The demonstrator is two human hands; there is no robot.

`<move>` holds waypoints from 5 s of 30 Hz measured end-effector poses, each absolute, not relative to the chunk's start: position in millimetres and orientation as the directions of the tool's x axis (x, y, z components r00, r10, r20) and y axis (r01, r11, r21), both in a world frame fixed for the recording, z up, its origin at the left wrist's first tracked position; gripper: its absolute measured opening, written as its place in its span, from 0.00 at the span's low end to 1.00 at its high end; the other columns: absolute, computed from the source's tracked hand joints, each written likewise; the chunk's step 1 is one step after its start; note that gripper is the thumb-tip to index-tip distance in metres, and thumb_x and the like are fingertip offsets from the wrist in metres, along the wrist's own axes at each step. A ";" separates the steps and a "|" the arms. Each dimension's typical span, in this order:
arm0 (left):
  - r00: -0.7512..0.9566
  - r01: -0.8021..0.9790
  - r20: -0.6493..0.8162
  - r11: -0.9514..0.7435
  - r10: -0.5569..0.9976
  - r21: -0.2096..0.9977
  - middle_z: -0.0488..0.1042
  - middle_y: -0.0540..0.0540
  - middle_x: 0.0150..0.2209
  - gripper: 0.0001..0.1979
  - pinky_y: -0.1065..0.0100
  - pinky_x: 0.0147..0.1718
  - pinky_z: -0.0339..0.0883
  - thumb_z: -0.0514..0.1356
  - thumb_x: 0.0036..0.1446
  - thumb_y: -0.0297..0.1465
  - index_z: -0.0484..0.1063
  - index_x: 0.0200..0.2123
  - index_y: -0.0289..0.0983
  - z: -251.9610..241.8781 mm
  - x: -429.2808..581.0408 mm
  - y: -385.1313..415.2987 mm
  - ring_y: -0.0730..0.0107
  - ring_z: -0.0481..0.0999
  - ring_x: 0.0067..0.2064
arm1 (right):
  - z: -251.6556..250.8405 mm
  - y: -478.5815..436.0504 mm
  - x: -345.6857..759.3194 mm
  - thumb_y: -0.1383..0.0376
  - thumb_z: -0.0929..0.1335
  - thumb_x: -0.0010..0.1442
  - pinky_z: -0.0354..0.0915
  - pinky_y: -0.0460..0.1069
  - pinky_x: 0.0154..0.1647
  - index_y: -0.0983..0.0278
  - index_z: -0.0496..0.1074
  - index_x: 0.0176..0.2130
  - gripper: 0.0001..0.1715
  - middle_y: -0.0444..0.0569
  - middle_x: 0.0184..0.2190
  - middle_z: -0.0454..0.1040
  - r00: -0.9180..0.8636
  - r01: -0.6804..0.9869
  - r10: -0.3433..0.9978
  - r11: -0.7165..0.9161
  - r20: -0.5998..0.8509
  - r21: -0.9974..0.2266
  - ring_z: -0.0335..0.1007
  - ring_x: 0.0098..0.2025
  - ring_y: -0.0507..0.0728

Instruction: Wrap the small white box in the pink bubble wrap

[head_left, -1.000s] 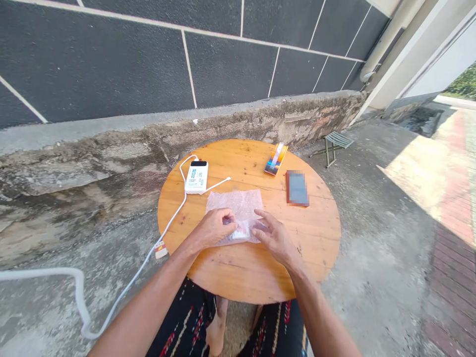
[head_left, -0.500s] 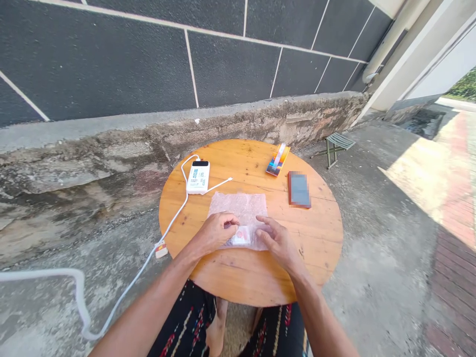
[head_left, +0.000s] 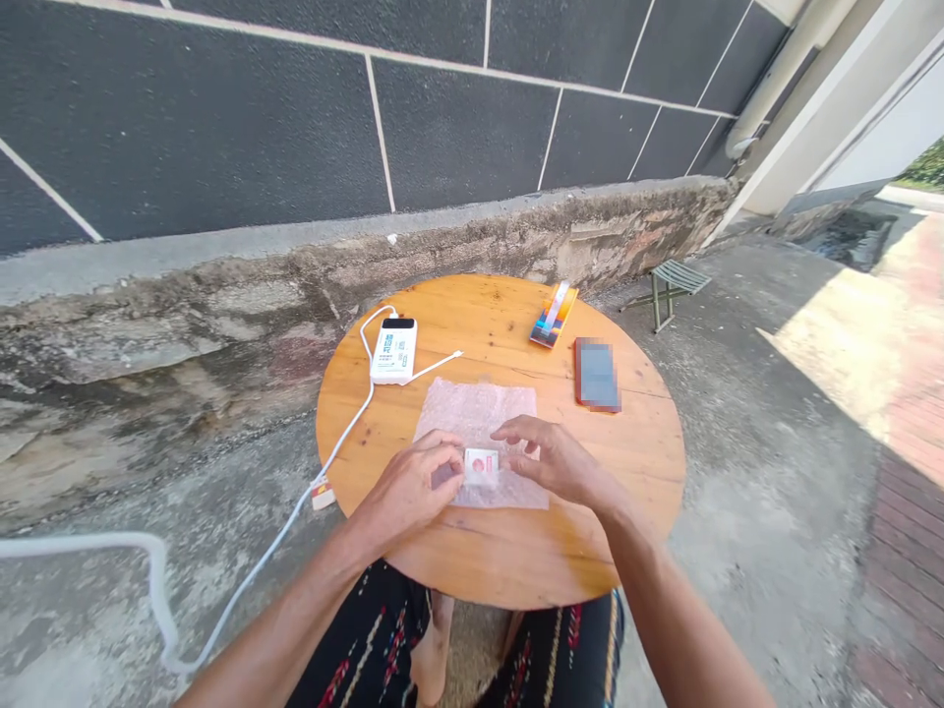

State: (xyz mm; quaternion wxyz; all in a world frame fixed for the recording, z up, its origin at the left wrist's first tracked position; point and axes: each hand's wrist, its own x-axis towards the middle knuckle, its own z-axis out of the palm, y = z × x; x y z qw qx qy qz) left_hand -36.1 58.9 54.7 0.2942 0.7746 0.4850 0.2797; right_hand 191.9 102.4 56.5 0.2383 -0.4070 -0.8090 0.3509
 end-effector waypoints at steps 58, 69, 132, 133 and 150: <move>0.177 0.565 0.088 -0.174 0.980 0.807 0.70 0.52 0.25 0.03 0.73 0.28 0.57 0.54 0.47 0.27 0.68 0.25 0.36 40.9 -11.6 76.1 0.73 0.66 0.28 | 43.6 28.7 149.5 0.72 0.59 0.63 0.62 0.56 0.50 0.64 0.67 0.48 0.15 0.54 0.49 0.69 -0.500 0.720 0.773 0.621 0.389 -0.309 0.62 0.50 0.60; 0.120 0.542 -0.060 -0.015 0.991 0.840 0.70 0.51 0.26 0.13 0.72 0.26 0.59 0.56 0.51 0.35 0.69 0.39 0.35 27.3 -77.5 63.5 0.71 0.68 0.27 | 57.6 58.0 153.9 0.69 0.65 0.59 0.62 0.55 0.47 0.62 0.71 0.43 0.11 0.52 0.44 0.70 -0.626 0.699 0.750 0.661 0.216 -0.271 0.63 0.45 0.60; -0.193 0.173 -0.134 0.168 0.972 0.971 0.68 0.52 0.19 0.08 0.78 0.17 0.54 0.58 0.46 0.33 0.71 0.27 0.33 17.2 -43.6 32.5 0.77 0.66 0.21 | 43.1 61.6 155.2 0.60 0.64 0.62 0.64 0.51 0.48 0.59 0.68 0.53 0.19 0.51 0.48 0.72 -0.682 0.556 0.716 0.641 0.151 -0.529 0.69 0.47 0.57; -0.181 0.212 -0.101 0.139 0.978 0.967 0.70 0.51 0.21 0.08 0.79 0.17 0.56 0.58 0.46 0.33 0.71 0.27 0.33 16.8 -43.2 33.2 0.76 0.68 0.23 | 43.6 61.6 155.1 0.60 0.64 0.62 0.64 0.51 0.48 0.59 0.68 0.53 0.20 0.51 0.49 0.71 -0.683 0.556 0.715 0.641 0.150 -0.529 0.70 0.47 0.57; -0.156 0.271 -0.240 0.275 0.958 0.922 0.65 0.55 0.16 0.05 0.80 0.13 0.50 0.59 0.42 0.27 0.69 0.27 0.34 19.7 -28.5 53.1 0.81 0.62 0.16 | 48.6 59.9 150.9 0.62 0.67 0.59 0.63 0.50 0.48 0.59 0.69 0.52 0.21 0.49 0.48 0.72 -0.659 0.627 0.742 0.633 0.123 -0.453 0.70 0.48 0.58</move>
